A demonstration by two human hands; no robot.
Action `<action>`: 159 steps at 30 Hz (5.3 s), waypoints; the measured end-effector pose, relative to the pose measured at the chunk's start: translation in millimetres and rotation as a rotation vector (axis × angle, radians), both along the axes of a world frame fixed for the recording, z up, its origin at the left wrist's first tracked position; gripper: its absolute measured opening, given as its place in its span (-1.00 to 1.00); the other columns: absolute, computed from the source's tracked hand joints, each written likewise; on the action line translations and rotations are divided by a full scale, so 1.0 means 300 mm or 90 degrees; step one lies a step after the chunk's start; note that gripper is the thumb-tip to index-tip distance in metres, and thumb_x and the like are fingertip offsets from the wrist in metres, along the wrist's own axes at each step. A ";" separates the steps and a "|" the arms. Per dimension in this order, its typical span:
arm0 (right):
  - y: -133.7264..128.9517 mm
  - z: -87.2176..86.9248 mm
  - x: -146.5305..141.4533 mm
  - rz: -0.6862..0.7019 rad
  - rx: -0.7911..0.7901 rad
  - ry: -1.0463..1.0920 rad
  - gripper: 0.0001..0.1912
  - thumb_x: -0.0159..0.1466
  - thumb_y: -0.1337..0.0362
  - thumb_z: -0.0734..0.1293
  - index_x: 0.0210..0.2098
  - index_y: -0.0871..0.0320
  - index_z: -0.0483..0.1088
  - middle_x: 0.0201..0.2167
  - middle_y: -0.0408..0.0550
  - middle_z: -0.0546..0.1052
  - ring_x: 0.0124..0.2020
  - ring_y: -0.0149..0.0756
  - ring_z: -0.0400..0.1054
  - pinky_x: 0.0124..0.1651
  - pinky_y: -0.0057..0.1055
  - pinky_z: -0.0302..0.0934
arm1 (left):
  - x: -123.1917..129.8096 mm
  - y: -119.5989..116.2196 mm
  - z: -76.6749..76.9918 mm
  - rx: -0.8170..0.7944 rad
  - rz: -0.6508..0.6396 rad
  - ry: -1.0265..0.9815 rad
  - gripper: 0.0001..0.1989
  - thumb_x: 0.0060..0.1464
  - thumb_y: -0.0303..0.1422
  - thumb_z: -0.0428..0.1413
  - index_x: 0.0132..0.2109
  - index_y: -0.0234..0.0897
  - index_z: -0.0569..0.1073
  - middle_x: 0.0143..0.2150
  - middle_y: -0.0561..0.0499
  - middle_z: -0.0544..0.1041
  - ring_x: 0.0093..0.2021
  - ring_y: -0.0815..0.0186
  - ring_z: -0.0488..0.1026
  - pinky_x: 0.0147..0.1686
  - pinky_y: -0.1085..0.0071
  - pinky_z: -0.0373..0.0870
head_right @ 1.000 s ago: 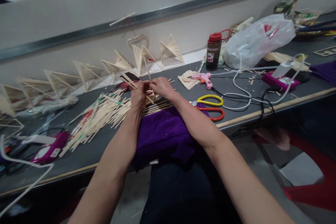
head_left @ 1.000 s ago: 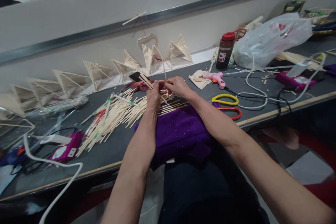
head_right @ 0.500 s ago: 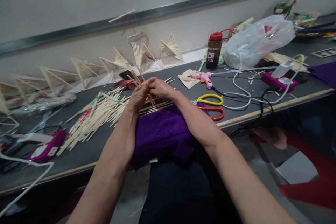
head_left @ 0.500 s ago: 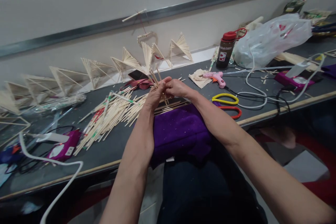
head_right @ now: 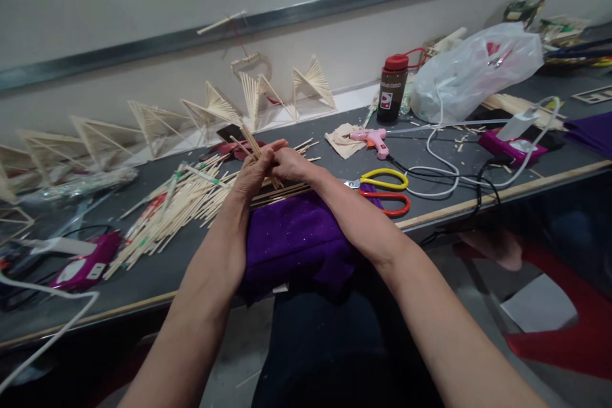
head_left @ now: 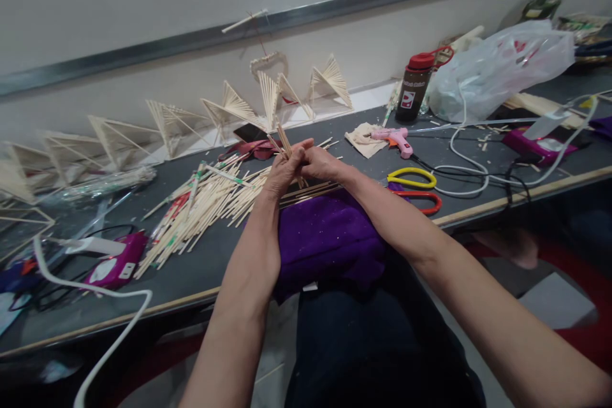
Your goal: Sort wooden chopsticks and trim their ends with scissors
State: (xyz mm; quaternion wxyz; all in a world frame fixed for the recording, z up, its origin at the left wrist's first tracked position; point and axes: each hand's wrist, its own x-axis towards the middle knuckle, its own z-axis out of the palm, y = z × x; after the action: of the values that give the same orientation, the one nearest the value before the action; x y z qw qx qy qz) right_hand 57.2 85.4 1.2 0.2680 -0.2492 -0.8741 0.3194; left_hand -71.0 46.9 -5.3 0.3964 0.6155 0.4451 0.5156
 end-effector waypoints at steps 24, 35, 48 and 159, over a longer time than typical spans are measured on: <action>0.040 0.002 0.039 0.036 0.015 -0.067 -0.82 0.09 0.34 0.23 -0.42 0.29 0.45 -0.58 -0.16 0.38 -0.54 -0.51 0.18 -0.45 -0.52 -0.09 | -0.049 -0.012 0.017 0.037 0.143 -0.068 -0.67 -0.24 -0.21 0.29 -0.29 -0.32 0.58 -0.33 -0.05 0.53 -0.41 0.37 0.43 -0.39 0.45 0.35; 0.018 0.035 0.044 -0.014 0.070 -0.137 -0.78 0.10 0.27 0.26 -0.48 0.30 0.49 -0.66 -0.17 0.31 -0.59 -0.52 0.10 -0.48 -0.47 -0.16 | -0.036 -0.034 0.034 0.054 0.131 -0.023 -0.63 -0.21 -0.17 0.26 -0.26 -0.33 0.57 -0.44 -0.01 0.52 -0.48 0.40 0.39 -0.47 0.47 0.31; 0.013 0.038 0.052 -0.015 0.049 -0.157 -0.79 0.06 0.29 0.30 -0.41 0.28 0.53 -0.68 -0.21 0.26 -0.59 -0.51 0.07 -0.48 -0.49 -0.15 | -0.026 -0.040 0.034 0.027 0.131 -0.055 -0.68 -0.21 -0.19 0.26 -0.29 -0.28 0.58 -0.44 0.04 0.49 -0.50 0.44 0.36 -0.47 0.47 0.28; -0.042 0.126 0.095 0.086 -0.382 0.448 -0.65 -0.05 0.21 0.43 -0.26 0.16 0.47 -0.50 -0.19 0.44 -0.55 -0.55 0.18 -0.49 -0.54 0.08 | 0.011 -0.164 0.169 0.066 0.064 -0.068 -0.72 -0.04 -0.18 0.16 -0.31 -0.34 0.51 -0.53 0.03 0.47 -0.54 0.43 0.42 -0.48 0.53 0.42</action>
State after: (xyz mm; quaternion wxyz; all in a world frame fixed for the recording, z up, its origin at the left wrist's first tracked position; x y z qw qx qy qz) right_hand 85.6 72.9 39.1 0.4431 -0.1348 -0.6132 0.6400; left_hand -67.7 -2.3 45.3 0.3606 0.5835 0.4264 0.5896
